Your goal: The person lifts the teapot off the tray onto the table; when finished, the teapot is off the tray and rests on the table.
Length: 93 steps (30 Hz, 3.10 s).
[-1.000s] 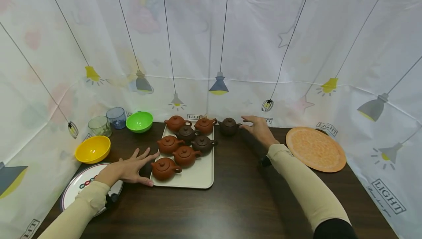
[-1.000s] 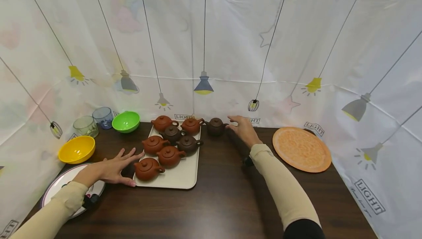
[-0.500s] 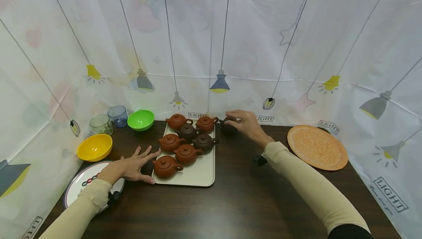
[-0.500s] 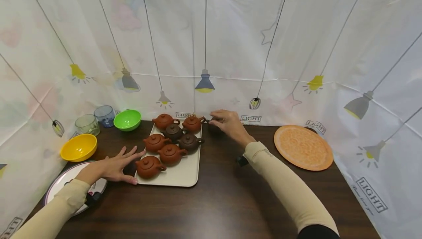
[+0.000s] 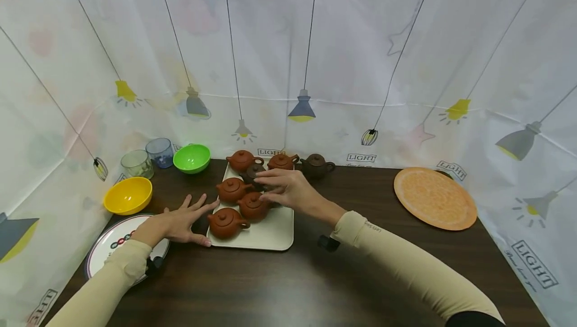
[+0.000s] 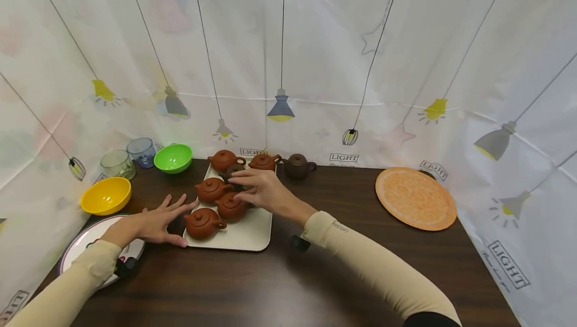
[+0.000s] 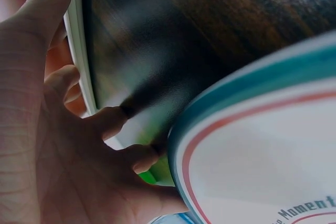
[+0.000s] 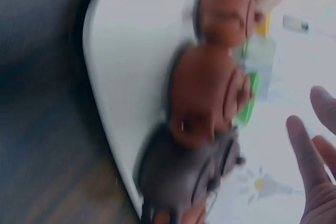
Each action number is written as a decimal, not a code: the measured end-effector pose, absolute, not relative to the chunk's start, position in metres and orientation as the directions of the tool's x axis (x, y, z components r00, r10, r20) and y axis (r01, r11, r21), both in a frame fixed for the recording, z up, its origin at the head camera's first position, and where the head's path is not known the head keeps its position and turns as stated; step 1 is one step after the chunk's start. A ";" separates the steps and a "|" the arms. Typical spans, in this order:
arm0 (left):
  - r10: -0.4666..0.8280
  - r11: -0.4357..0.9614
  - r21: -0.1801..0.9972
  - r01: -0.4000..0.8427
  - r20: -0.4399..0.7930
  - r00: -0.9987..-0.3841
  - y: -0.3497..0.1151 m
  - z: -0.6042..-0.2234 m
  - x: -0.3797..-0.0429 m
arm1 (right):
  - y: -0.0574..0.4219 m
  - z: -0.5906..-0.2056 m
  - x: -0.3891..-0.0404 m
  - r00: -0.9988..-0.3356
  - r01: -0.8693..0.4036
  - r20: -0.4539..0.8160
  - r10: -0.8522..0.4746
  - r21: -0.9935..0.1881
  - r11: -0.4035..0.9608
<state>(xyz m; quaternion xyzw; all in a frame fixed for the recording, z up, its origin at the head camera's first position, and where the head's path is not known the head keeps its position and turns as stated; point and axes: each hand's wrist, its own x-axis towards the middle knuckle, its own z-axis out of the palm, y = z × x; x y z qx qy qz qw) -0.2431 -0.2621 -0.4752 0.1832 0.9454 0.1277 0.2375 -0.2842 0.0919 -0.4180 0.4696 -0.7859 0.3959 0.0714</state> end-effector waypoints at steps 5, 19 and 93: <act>0.405 0.902 0.324 0.285 -0.406 -0.819 -0.258 -0.475 -0.245 | 0.072 -0.436 -0.269 -0.566 -0.774 0.440 -0.697 -0.574 0.267; 0.405 0.903 0.320 0.288 -0.405 -0.820 -0.254 -0.473 -0.243 | 0.051 -0.474 -0.249 -0.479 -0.853 0.380 -0.791 -0.414 0.318; 0.414 0.896 0.335 0.291 -0.393 -0.821 -0.260 -0.481 -0.243 | 0.335 -0.465 -0.347 -0.830 -0.421 0.525 -0.188 -0.370 0.828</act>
